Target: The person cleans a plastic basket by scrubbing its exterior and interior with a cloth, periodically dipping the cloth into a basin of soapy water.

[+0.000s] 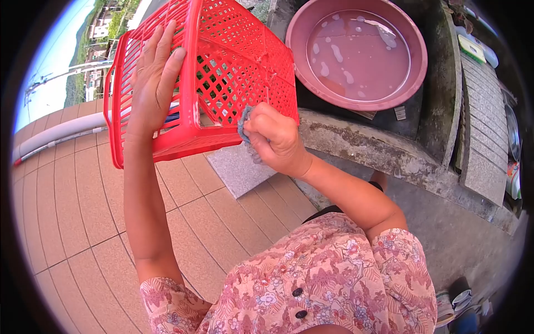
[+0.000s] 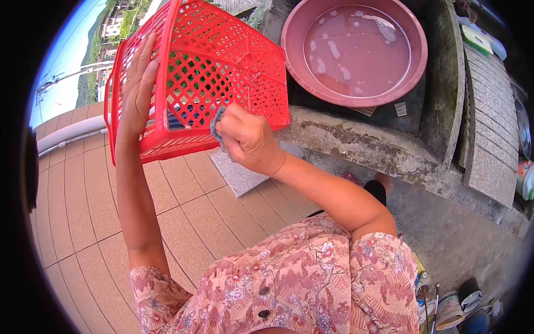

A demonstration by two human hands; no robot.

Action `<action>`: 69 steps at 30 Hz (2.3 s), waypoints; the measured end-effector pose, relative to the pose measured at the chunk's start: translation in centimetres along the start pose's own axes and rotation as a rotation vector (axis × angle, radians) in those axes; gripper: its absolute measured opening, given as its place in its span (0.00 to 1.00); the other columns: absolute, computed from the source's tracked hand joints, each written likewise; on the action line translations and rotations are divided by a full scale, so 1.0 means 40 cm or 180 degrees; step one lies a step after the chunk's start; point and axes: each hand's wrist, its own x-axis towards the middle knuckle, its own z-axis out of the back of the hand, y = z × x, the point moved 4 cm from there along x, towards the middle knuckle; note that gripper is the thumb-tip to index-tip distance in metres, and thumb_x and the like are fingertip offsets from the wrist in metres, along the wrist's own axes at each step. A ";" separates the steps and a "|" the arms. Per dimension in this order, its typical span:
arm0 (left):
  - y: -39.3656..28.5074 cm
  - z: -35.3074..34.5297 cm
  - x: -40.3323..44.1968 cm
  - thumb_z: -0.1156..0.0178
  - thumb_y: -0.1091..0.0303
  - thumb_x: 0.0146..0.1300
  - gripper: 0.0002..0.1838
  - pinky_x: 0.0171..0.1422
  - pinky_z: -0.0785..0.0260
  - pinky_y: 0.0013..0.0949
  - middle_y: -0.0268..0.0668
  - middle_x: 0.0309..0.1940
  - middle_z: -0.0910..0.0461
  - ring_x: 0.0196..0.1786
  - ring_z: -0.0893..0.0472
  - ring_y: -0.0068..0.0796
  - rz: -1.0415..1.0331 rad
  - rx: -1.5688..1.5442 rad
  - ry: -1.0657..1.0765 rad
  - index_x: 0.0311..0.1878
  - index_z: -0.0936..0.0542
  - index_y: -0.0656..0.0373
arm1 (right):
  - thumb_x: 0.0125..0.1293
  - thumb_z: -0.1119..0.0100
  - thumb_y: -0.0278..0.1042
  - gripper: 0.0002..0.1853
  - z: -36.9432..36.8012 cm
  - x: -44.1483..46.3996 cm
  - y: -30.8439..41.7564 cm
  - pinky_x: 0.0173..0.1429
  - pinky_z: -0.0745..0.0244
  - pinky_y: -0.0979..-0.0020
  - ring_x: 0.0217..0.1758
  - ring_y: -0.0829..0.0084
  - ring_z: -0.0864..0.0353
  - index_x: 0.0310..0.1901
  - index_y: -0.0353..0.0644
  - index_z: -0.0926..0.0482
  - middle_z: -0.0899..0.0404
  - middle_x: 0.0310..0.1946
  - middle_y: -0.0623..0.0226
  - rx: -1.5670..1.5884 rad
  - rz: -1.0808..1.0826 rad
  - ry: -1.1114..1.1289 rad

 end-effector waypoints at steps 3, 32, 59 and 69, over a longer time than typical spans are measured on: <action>-0.004 -0.002 0.002 0.59 0.46 0.73 0.30 0.78 0.59 0.47 0.41 0.74 0.41 0.77 0.45 0.44 0.0110 -0.0004 0.0036 0.75 0.39 0.46 | 0.53 0.42 0.11 0.11 -0.008 0.037 0.033 0.34 0.31 0.69 0.30 0.61 0.26 0.38 0.34 0.26 0.30 0.28 0.58 0.0479 -0.0031 -0.0116; -0.022 -0.002 0.001 0.61 0.49 0.74 0.29 0.81 0.59 0.40 0.38 0.75 0.42 0.78 0.47 0.39 0.0158 -0.0139 0.0084 0.75 0.39 0.48 | 0.61 0.44 0.22 0.04 -0.105 -0.354 -0.331 0.32 0.32 0.68 0.28 0.77 0.28 0.29 0.33 0.23 0.25 0.23 0.67 0.0074 -0.3537 -0.1951; 0.144 0.190 -0.119 0.37 0.53 0.64 0.33 0.73 0.44 0.51 0.48 0.68 0.33 0.71 0.35 0.48 0.0732 0.1030 -0.1559 0.70 0.32 0.54 | 0.43 0.27 0.37 0.24 0.015 0.076 0.056 0.31 0.26 0.59 0.32 0.55 0.21 0.40 0.38 0.28 0.27 0.32 0.59 -0.1827 -0.0240 0.0365; 0.366 0.129 -0.218 0.39 0.51 0.67 0.20 0.20 0.29 0.21 0.35 0.25 0.20 0.23 0.20 0.19 0.3019 -0.3382 0.0066 0.48 0.25 0.59 | 0.44 0.27 0.34 0.21 0.066 0.106 0.023 0.31 0.29 0.60 0.31 0.54 0.22 0.38 0.38 0.27 0.28 0.31 0.58 -0.1535 -0.0196 0.0244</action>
